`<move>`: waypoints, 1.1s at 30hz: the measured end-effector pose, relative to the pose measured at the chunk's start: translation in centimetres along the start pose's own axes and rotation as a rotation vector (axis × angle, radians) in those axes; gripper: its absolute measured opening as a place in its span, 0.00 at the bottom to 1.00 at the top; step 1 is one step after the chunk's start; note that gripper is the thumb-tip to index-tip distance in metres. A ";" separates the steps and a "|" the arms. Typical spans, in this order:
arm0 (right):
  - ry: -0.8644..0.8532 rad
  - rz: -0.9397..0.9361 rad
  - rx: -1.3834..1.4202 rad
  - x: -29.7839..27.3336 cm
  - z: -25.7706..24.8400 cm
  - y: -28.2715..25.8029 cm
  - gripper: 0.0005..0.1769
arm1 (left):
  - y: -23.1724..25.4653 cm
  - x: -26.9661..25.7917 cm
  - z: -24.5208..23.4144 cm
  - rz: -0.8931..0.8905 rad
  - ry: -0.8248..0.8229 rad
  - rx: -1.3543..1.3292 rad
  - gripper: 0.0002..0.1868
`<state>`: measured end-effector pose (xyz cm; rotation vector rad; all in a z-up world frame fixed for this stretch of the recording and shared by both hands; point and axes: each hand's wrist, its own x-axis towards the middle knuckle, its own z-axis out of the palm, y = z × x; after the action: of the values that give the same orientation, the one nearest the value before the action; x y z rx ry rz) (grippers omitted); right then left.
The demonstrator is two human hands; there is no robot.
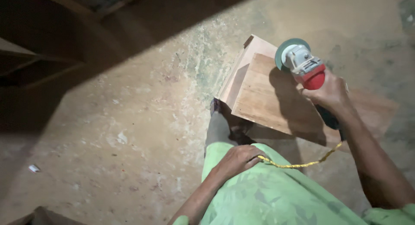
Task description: The person uses an angle grinder with a sanding disc to smooth the surfaces of a wooden box. They walk to the work area, then systematically sand the top, sides, and interior of the box, frequently repositioning the object to access different faces.
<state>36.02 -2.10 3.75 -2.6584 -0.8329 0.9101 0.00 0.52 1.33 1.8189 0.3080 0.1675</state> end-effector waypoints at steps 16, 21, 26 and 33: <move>0.056 0.103 0.150 -2.3 3.9 -7.8 0.41 | -4.8 4.8 -13.5 0.021 -0.358 -0.035 0.09; 0.041 0.140 0.048 -0.8 4.2 -10.1 0.41 | -5.6 5.3 -14.6 0.060 -0.370 -0.095 0.08; 0.027 0.148 0.071 -0.4 4.5 -10.7 0.39 | -5.8 5.7 -15.3 0.065 -0.400 -0.098 0.09; 0.145 0.272 0.059 -3.4 3.7 -5.8 0.43 | -5.2 6.7 -16.0 0.091 -0.431 -0.099 0.08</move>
<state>28.99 0.75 4.60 -2.7892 -0.4130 0.7712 1.36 18.51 0.33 1.7200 -0.0861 -0.1448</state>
